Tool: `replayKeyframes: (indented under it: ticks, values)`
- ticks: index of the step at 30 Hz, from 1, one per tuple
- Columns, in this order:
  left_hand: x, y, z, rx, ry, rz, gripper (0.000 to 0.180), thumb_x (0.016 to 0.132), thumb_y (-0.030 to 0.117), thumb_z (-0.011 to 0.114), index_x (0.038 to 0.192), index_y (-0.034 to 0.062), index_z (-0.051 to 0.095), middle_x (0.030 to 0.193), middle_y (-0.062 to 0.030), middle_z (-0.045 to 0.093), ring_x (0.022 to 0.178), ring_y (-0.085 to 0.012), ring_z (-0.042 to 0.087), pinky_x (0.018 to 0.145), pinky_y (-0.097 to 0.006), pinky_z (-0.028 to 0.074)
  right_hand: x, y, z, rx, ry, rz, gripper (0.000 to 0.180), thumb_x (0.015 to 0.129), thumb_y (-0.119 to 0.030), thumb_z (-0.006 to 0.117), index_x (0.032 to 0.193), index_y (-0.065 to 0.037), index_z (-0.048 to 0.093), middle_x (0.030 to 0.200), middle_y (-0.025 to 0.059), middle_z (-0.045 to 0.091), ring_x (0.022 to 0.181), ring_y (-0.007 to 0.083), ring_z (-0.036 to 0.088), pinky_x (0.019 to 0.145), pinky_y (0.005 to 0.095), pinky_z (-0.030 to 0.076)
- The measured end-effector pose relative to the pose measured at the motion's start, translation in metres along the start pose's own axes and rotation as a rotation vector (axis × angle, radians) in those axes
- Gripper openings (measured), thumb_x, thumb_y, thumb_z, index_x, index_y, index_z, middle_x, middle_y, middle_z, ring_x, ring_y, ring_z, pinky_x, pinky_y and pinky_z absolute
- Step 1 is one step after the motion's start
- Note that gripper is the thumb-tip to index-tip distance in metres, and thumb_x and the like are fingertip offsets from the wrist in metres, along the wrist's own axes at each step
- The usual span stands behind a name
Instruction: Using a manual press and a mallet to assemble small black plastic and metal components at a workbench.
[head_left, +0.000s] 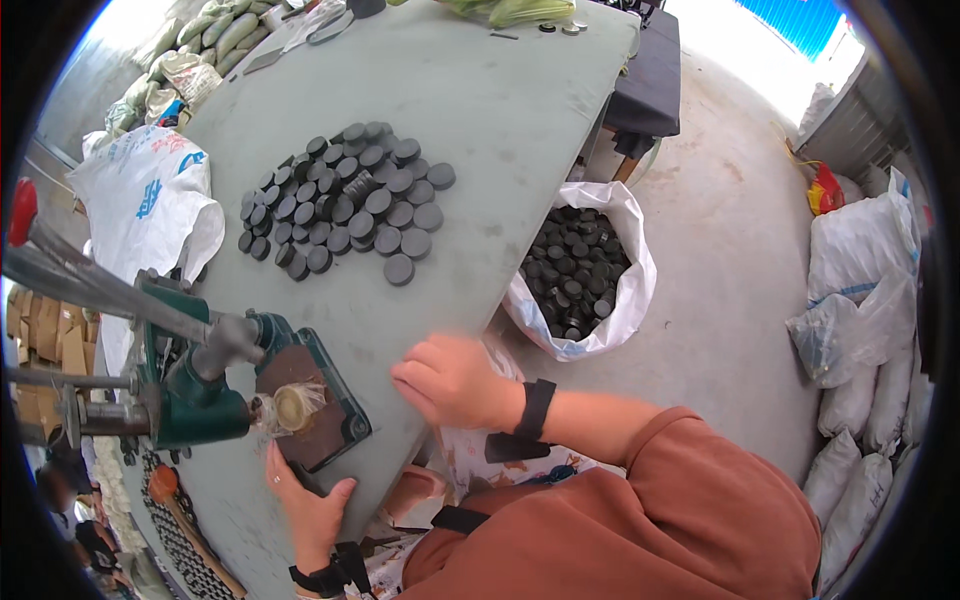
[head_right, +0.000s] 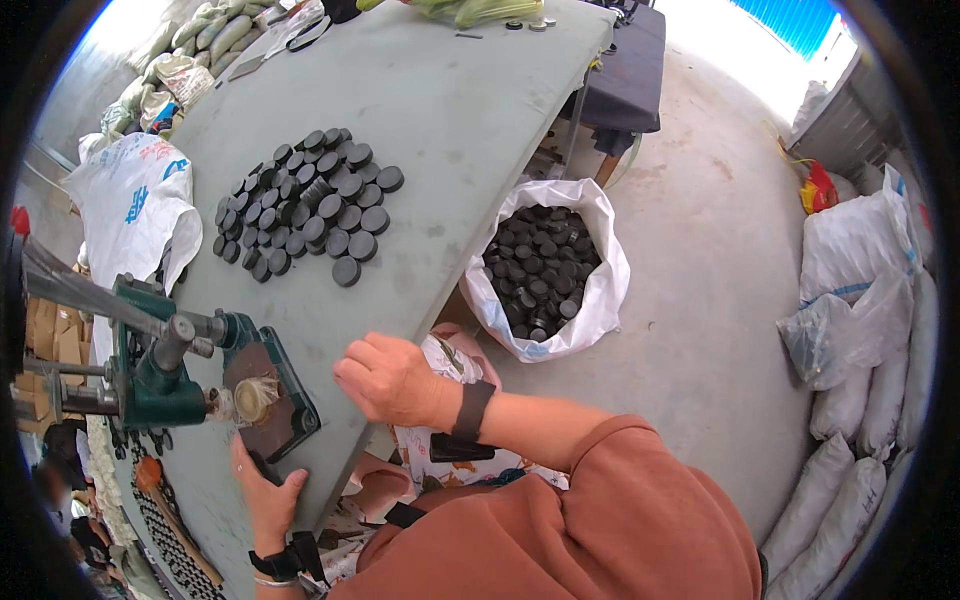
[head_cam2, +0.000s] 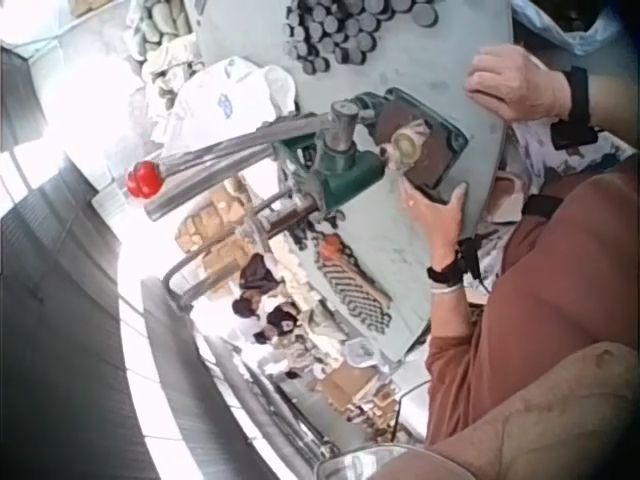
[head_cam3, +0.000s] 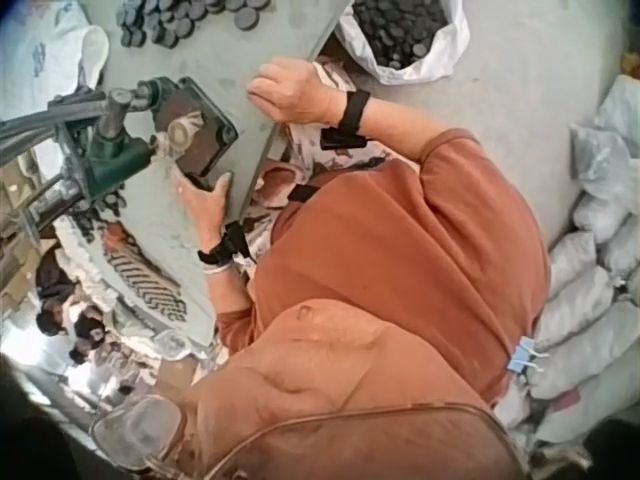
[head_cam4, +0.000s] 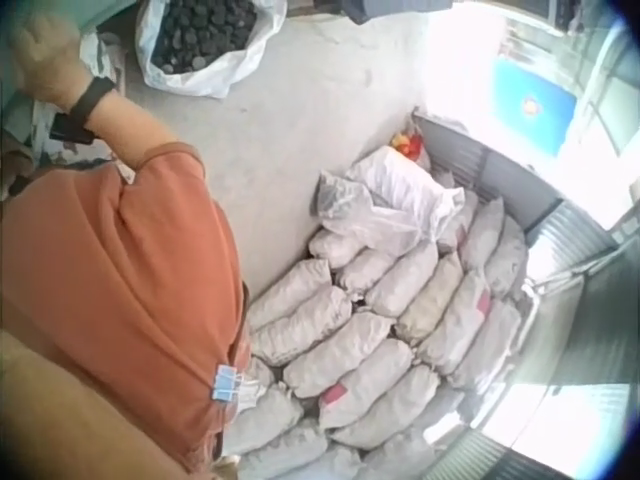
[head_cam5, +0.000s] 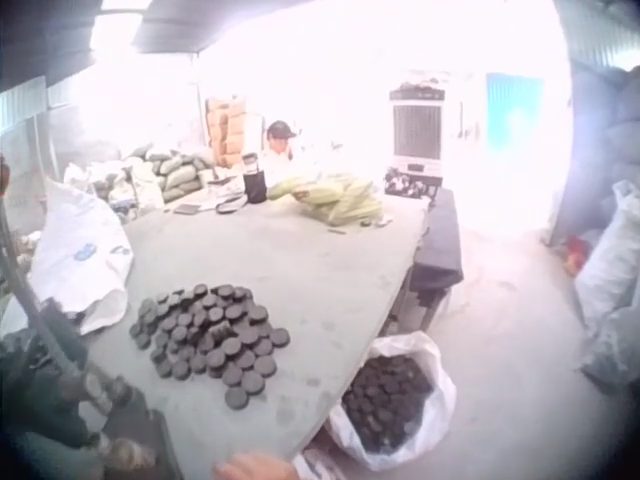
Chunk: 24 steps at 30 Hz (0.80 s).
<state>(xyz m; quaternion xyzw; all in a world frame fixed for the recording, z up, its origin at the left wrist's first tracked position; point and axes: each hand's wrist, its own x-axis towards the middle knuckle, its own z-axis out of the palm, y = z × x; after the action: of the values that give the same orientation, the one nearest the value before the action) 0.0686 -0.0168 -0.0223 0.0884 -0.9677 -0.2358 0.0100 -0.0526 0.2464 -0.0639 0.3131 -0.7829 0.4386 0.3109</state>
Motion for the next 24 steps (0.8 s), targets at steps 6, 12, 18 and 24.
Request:
replayKeyframes:
  ticks: [6, 12, 18, 24]
  values:
    - [0.001, 0.013, 0.004, -0.062, 0.021, -0.069, 0.120, 0.053, 0.031, 0.085, 0.144, -0.0045, 0.017, 0.144, -0.0245, 0.024, 0.135, -0.0383, 0.021, 0.113, -0.045, 0.018, -0.002, 0.003, -0.002, -0.002, -0.022, -0.023, 0.012, 0.071, -0.005, 0.066, 0.079, -0.007, 0.057, 0.070, 0.0033, 0.048, 0.060, 0.0193, 0.050, 0.052, 0.0297, 0.042]
    - [-0.003, 0.008, 0.004, 0.015, 0.033, -0.090, 0.119, 0.050, 0.028, 0.086, 0.144, -0.0042, 0.019, 0.142, -0.0248, 0.028, 0.133, -0.0400, 0.025, 0.112, -0.045, 0.021, 0.005, -0.005, 0.001, 0.057, -0.060, 0.085, 0.016, 0.071, -0.007, 0.068, 0.084, -0.006, 0.058, 0.072, 0.0052, 0.051, 0.062, 0.0220, 0.054, 0.053, 0.0311, 0.044]
    - [0.006, 0.010, 0.008, 0.005, 0.087, 0.033, 0.115, 0.051, 0.028, 0.086, 0.142, -0.0034, 0.023, 0.141, -0.0247, 0.031, 0.130, -0.0406, 0.029, 0.110, -0.047, 0.025, 0.031, -0.007, -0.002, 0.189, -0.227, 0.229, 0.021, 0.077, -0.009, 0.067, 0.095, -0.003, 0.058, 0.078, 0.0129, 0.055, 0.072, 0.0328, 0.059, 0.060, 0.0389, 0.048]
    - [0.004, 0.007, 0.003, -0.066, 0.135, 0.035, 0.109, 0.055, 0.029, 0.086, 0.141, -0.0033, 0.026, 0.137, -0.0240, 0.036, 0.129, -0.0397, 0.031, 0.108, -0.046, 0.026, 0.073, 0.003, 0.053, 0.352, -0.386, 0.386, 0.025, 0.085, -0.020, 0.062, 0.096, 0.003, 0.059, 0.090, 0.0215, 0.062, 0.082, 0.0392, 0.060, 0.071, 0.0458, 0.049]
